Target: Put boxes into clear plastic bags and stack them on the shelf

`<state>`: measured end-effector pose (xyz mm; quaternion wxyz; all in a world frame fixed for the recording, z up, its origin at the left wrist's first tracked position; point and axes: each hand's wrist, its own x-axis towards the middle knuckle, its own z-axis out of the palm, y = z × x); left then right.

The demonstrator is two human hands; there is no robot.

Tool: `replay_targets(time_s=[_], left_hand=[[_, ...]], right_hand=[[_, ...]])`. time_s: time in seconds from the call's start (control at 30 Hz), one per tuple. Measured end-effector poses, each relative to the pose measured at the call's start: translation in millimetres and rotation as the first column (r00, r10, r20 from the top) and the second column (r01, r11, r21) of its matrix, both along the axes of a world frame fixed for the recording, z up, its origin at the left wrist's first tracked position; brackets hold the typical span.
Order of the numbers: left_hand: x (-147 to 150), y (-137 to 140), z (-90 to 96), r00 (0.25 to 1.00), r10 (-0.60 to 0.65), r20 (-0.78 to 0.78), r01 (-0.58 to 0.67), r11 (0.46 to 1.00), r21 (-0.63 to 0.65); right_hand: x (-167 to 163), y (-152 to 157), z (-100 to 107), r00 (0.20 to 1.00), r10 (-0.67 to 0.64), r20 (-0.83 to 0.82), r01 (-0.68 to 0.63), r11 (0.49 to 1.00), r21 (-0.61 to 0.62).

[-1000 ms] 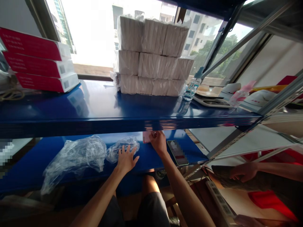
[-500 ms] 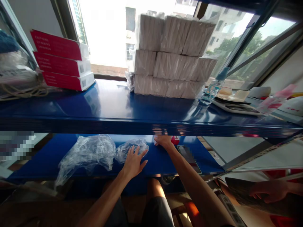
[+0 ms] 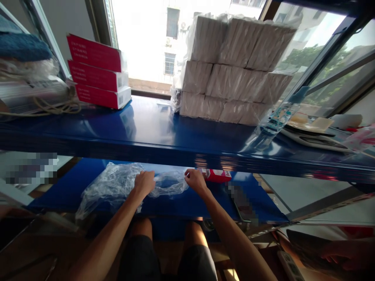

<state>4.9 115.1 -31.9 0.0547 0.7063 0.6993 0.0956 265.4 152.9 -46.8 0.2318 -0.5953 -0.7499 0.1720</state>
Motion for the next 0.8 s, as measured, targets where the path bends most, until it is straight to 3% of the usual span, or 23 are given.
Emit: replay_targets(time_s=[0.07, 0.13, 0.2, 0.3, 0.37, 0.43, 0.5, 0.53, 0.6, 0.67, 0.7, 0.8], left_hand=[[-3.4, 0.3, 10.1, 0.999, 0.02, 0.05, -0.025, 0.994, 0.105], [-4.8, -3.8, 17.4, 0.991, 0.028, 0.129, -0.066, 0.951, 0.303], [-4.6, -13.4, 18.6, 0.983, -0.03, 0.18, -0.048, 0.908, 0.415], [-2.2, -34.5, 10.6, 0.975, -0.133, 0.178, 0.08, 0.958, 0.276], [-0.6, -48.2, 4.0, 0.974, -0.113, 0.195, 0.064, 0.968, 0.242], [0.4, -58.2, -0.6, 0.968, -0.022, 0.25, -0.066, 0.939, 0.338], [1.4, -64.2, -3.3, 0.948, 0.027, 0.318, -0.163, 0.898, 0.41], [2.4, -66.3, -4.4, 0.943, 0.011, 0.332, -0.153, 0.903, 0.402], [5.9, -70.6, -6.5, 0.942, -0.094, 0.324, -0.013, 0.95, 0.313], [10.7, -77.0, -8.9, 0.933, -0.175, 0.314, 0.097, 0.963, 0.25], [13.1, -81.3, -10.3, 0.931, -0.176, 0.32, 0.088, 0.959, 0.271], [18.0, -97.2, -16.5, 0.916, -0.109, 0.387, -0.075, 0.899, 0.431]], right_hand=[[3.4, 1.0, 11.1, 0.997, -0.073, -0.032, 0.075, 0.994, 0.075], [6.8, -4.2, 21.0, 0.986, -0.146, -0.075, 0.156, 0.976, 0.153], [9.2, -15.8, 25.3, 0.989, -0.128, -0.076, 0.139, 0.977, 0.16], [10.7, -39.2, 19.1, 1.0, 0.003, 0.019, -0.003, 1.0, 0.011], [10.7, -53.4, 10.1, 1.0, -0.006, 0.012, 0.006, 0.999, -0.036], [10.0, -64.2, 0.7, 0.988, -0.057, -0.146, 0.055, 0.998, -0.013], [8.2, -71.8, -7.2, 0.934, -0.009, -0.358, 0.0, 1.0, -0.025], [7.0, -74.8, -10.4, 0.907, 0.035, -0.419, -0.057, 0.998, -0.04], [5.1, -80.2, -15.6, 0.915, 0.08, -0.395, -0.103, 0.994, -0.036], [5.2, -85.4, -19.5, 0.968, 0.0, -0.251, 0.022, 0.996, 0.082], [6.6, -87.8, -21.2, 0.977, -0.075, -0.197, 0.109, 0.98, 0.168], [15.4, -93.4, -26.4, 0.925, -0.31, -0.221, 0.366, 0.885, 0.288]])
